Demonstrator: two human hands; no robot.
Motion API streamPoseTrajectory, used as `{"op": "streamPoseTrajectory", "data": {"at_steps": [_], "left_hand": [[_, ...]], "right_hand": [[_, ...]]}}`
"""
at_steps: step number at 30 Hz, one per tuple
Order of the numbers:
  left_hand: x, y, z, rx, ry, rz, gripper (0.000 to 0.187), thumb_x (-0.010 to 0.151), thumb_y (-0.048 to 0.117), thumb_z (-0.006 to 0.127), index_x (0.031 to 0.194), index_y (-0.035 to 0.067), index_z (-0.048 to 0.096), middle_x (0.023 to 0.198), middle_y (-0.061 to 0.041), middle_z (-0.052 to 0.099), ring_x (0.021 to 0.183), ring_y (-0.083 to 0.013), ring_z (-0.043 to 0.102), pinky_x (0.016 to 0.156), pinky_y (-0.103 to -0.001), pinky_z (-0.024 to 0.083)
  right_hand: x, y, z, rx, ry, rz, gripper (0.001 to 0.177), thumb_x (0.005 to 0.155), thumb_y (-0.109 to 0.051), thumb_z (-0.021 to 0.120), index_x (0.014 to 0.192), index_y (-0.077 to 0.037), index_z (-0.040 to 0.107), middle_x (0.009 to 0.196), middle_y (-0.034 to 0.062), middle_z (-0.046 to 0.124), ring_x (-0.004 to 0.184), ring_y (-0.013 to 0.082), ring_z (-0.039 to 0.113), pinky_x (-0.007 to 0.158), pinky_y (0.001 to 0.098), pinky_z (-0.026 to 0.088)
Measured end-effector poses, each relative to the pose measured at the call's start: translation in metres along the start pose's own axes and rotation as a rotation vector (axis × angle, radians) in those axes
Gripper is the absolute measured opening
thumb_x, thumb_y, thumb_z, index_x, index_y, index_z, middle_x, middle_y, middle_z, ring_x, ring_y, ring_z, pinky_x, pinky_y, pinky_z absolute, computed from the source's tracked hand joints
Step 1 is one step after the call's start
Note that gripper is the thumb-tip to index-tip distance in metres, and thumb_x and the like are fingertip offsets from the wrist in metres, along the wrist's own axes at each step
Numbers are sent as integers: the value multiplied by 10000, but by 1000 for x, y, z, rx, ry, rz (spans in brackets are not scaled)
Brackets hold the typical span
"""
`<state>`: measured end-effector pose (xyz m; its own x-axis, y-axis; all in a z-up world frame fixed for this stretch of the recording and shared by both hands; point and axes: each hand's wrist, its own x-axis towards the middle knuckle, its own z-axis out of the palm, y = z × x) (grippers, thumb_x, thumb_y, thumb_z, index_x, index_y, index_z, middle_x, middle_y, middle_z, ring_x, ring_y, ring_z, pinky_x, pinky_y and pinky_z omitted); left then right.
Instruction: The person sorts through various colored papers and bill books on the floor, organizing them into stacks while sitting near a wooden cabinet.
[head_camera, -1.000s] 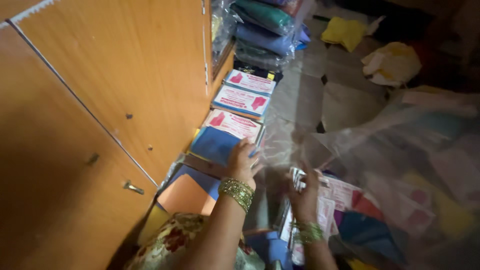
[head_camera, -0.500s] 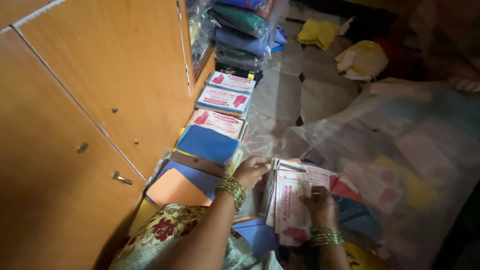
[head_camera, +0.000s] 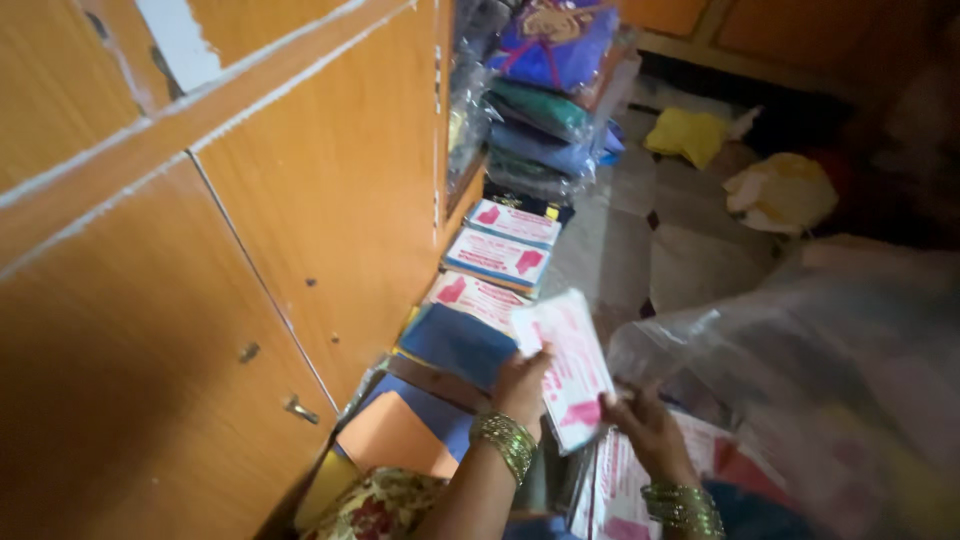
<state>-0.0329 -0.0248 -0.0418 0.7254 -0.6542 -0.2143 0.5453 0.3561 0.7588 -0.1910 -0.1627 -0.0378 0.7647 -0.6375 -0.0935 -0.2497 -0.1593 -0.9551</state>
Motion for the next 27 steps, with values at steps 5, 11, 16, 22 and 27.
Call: {"op": "streamPoseTrajectory", "data": {"at_steps": [5,11,16,22,27], "left_hand": [[26,25,-19,-348,211,101,383,954,209,595,1216,-70,615,1083,-122,720,955,-211,708,838,-374,580],[23,44,-17,-347,142,230,347,1013,172,603,1287,-38,573,1122,-122,656,990,-210,656,854,-400,549],[24,64,-13,-348,210,257,385,991,181,572,1296,-54,588,1184,-163,695,1038,-234,680,895,-401,561],[17,58,-4,-176,465,209,693,923,168,633,1520,100,289,1444,-95,468,1291,-208,522,1062,-370,442],[28,39,-13,-311,529,74,786,917,183,666,1575,132,239,1454,-147,521,1274,-246,514,1085,-415,438]], "right_hand": [[17,42,54,591,-60,211,238,879,-183,715,1060,-32,677,884,73,698,807,195,680,736,377,597],[96,54,97,712,-60,84,192,941,-198,726,935,-28,637,849,60,687,776,173,643,670,348,555],[99,-14,112,669,44,213,193,888,-283,662,917,-93,663,827,61,711,739,178,658,683,373,584],[138,25,108,666,221,180,217,868,-147,794,997,-63,640,929,82,714,769,199,659,691,349,605],[178,33,113,556,314,290,383,782,-147,832,1107,20,717,1043,164,767,850,233,763,743,370,618]]}}
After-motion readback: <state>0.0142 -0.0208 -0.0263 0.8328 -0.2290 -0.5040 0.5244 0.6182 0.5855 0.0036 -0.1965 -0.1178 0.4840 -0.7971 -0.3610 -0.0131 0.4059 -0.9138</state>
